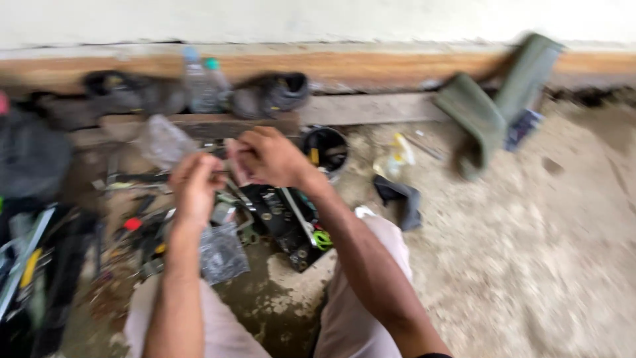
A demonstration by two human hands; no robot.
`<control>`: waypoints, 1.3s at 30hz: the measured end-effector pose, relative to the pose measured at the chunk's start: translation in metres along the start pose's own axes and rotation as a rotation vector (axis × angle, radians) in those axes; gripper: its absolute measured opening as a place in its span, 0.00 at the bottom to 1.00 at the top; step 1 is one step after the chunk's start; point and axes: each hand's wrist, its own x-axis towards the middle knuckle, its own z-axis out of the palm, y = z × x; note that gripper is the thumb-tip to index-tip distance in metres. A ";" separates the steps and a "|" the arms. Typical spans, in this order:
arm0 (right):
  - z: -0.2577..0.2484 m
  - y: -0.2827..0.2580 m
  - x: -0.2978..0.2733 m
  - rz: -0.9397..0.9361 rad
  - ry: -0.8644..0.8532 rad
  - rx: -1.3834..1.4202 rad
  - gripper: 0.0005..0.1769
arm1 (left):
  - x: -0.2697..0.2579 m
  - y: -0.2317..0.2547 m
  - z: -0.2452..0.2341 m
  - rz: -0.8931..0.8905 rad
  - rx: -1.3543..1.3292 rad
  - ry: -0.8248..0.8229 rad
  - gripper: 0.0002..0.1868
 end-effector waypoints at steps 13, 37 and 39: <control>0.021 -0.034 0.022 -0.012 -0.293 0.139 0.07 | -0.014 0.033 -0.035 0.185 0.486 -0.124 0.09; 0.079 -0.079 0.049 -0.158 -0.309 0.269 0.09 | -0.055 0.078 -0.110 0.194 0.635 -0.017 0.08; 0.080 -0.082 0.051 -0.188 -0.313 0.286 0.08 | -0.054 0.075 -0.116 0.304 0.627 -0.029 0.05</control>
